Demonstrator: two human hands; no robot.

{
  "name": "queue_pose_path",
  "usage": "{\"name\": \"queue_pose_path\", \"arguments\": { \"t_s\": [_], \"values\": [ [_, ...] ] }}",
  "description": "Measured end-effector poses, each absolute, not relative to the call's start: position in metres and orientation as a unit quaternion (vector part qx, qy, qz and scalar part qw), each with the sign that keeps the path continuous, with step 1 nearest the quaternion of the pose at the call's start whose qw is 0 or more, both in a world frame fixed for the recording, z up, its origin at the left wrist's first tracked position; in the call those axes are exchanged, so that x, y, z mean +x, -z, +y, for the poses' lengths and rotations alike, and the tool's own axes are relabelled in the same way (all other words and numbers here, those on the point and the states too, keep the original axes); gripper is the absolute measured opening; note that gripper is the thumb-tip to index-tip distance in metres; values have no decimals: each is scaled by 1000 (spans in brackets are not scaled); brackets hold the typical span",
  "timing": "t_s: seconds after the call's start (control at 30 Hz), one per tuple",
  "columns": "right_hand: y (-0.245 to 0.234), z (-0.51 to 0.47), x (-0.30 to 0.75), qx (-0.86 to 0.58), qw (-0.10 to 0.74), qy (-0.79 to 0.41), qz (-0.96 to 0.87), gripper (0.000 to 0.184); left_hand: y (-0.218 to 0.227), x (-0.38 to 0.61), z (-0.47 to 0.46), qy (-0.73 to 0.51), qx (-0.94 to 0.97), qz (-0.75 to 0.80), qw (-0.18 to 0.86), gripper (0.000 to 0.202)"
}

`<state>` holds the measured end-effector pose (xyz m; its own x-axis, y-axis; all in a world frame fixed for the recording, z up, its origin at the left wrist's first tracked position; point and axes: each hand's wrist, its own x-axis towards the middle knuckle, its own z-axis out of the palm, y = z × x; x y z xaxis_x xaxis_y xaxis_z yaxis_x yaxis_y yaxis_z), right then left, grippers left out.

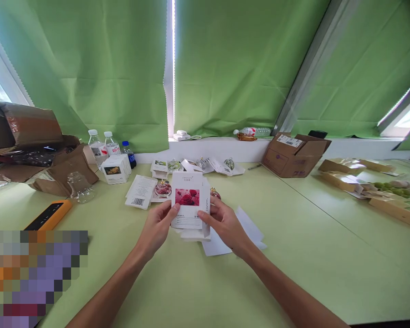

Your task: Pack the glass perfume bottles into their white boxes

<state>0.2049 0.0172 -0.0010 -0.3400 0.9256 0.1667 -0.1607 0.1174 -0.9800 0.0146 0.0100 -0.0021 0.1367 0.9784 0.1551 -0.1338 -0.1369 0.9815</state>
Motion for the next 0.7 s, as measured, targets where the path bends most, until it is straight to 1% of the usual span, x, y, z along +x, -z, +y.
{"name": "queue_pose_path", "arguments": {
  "t_s": [0.13, 0.27, 0.43, 0.7],
  "values": [
    [-1, 19, 209, -319, 459, -594, -579, 48, 0, 9, 11, -496, 507, 351, 611, 40],
    [-6, 17, 212, -294, 445, -618, -578, 42, -2, 3, 12, -466, 506, 316, 654, 38],
    [-11, 14, 213, -279, 445, -614, -590, 39, -1, 3, 13, -471, 515, 329, 636, 37],
    [-8, 15, 211, -299, 436, -584, -616, 31, 6, 5, 19, -504, 496, 383, 595, 35]
  ]
}}
